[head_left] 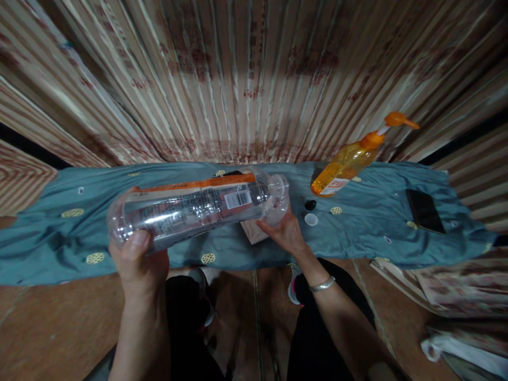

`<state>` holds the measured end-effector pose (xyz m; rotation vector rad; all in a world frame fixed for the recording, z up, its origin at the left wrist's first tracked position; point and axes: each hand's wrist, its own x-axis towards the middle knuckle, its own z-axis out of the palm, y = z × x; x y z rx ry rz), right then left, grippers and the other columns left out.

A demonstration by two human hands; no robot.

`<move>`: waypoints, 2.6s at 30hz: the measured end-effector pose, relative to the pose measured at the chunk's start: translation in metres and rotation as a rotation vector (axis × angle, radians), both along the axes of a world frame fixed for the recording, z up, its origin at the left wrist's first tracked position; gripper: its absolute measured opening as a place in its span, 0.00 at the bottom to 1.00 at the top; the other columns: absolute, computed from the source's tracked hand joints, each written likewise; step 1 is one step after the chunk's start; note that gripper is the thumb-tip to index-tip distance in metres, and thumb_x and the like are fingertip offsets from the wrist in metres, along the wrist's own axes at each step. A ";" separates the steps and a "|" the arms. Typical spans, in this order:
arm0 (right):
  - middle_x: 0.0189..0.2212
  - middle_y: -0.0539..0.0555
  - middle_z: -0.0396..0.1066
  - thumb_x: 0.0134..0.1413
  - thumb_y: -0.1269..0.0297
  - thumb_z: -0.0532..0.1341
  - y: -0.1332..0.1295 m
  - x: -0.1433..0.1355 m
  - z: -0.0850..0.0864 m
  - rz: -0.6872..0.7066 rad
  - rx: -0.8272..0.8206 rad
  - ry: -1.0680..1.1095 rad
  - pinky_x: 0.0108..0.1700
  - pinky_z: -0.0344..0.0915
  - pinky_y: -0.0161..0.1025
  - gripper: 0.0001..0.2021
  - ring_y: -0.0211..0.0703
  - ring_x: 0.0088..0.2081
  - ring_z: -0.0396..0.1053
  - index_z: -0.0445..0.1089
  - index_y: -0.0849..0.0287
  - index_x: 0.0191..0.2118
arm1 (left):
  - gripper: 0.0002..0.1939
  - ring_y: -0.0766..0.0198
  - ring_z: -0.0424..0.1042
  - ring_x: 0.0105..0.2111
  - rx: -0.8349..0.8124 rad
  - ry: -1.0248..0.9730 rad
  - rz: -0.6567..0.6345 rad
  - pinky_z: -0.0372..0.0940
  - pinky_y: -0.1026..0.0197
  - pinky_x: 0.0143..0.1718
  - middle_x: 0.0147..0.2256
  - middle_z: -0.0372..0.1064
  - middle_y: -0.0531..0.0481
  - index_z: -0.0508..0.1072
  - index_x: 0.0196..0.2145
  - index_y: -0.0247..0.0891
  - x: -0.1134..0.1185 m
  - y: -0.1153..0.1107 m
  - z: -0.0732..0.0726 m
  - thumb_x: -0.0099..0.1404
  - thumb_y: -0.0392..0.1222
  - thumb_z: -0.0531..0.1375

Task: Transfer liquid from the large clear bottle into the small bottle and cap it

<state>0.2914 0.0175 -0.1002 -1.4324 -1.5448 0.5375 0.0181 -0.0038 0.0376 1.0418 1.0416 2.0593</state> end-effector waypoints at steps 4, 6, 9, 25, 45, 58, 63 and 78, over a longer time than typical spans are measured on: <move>0.63 0.70 0.79 0.51 0.49 0.78 0.000 0.001 0.000 0.007 -0.008 0.003 0.63 0.79 0.65 0.50 0.67 0.61 0.81 0.59 0.61 0.74 | 0.44 0.47 0.81 0.41 -0.030 -0.026 0.020 0.76 0.45 0.43 0.48 0.83 0.50 0.80 0.57 0.53 0.001 -0.002 0.001 0.38 0.48 0.72; 0.63 0.70 0.79 0.51 0.49 0.78 0.000 0.001 0.000 0.012 -0.015 -0.001 0.63 0.79 0.65 0.50 0.68 0.62 0.81 0.59 0.61 0.74 | 0.43 0.48 0.81 0.41 -0.032 -0.013 0.012 0.77 0.45 0.45 0.50 0.83 0.50 0.80 0.58 0.53 0.002 -0.002 0.001 0.39 0.48 0.72; 0.64 0.72 0.78 0.51 0.51 0.78 -0.001 0.001 0.001 0.018 -0.020 0.004 0.64 0.78 0.66 0.50 0.70 0.63 0.80 0.59 0.63 0.74 | 0.43 0.49 0.80 0.40 -0.021 0.022 -0.002 0.77 0.43 0.46 0.51 0.83 0.49 0.79 0.59 0.53 0.002 -0.002 0.001 0.41 0.48 0.71; 0.65 0.72 0.77 0.50 0.51 0.79 -0.001 0.000 0.003 0.012 -0.033 -0.005 0.65 0.77 0.65 0.51 0.69 0.63 0.79 0.60 0.63 0.74 | 0.40 0.44 0.81 0.44 0.004 0.001 0.005 0.77 0.44 0.44 0.49 0.82 0.48 0.81 0.55 0.51 0.005 -0.002 0.003 0.40 0.47 0.72; 0.63 0.73 0.78 0.51 0.51 0.78 0.000 -0.001 0.003 0.008 -0.008 0.008 0.65 0.77 0.68 0.48 0.72 0.63 0.80 0.61 0.63 0.72 | 0.40 0.42 0.81 0.45 -0.009 0.071 0.008 0.78 0.40 0.47 0.48 0.82 0.46 0.81 0.56 0.51 0.006 -0.002 0.005 0.42 0.50 0.70; 0.64 0.74 0.77 0.52 0.52 0.77 -0.001 0.000 0.003 0.024 -0.021 0.006 0.65 0.77 0.69 0.48 0.72 0.63 0.79 0.61 0.64 0.74 | 0.40 0.43 0.81 0.45 0.028 0.009 -0.004 0.77 0.42 0.47 0.50 0.81 0.47 0.80 0.56 0.50 0.005 -0.001 0.002 0.41 0.48 0.72; 0.64 0.72 0.77 0.52 0.51 0.77 -0.001 0.000 0.002 0.019 0.001 0.001 0.65 0.77 0.69 0.48 0.72 0.63 0.79 0.62 0.62 0.74 | 0.40 0.45 0.80 0.42 -0.021 0.077 0.008 0.77 0.40 0.46 0.50 0.82 0.46 0.80 0.57 0.52 0.007 -0.003 0.005 0.42 0.50 0.69; 0.64 0.74 0.77 0.50 0.51 0.77 -0.001 -0.001 0.003 -0.002 -0.028 0.021 0.66 0.76 0.69 0.47 0.73 0.63 0.79 0.63 0.64 0.71 | 0.35 0.39 0.82 0.50 0.025 0.023 -0.016 0.77 0.42 0.50 0.50 0.81 0.46 0.81 0.52 0.49 0.005 -0.001 0.000 0.42 0.50 0.73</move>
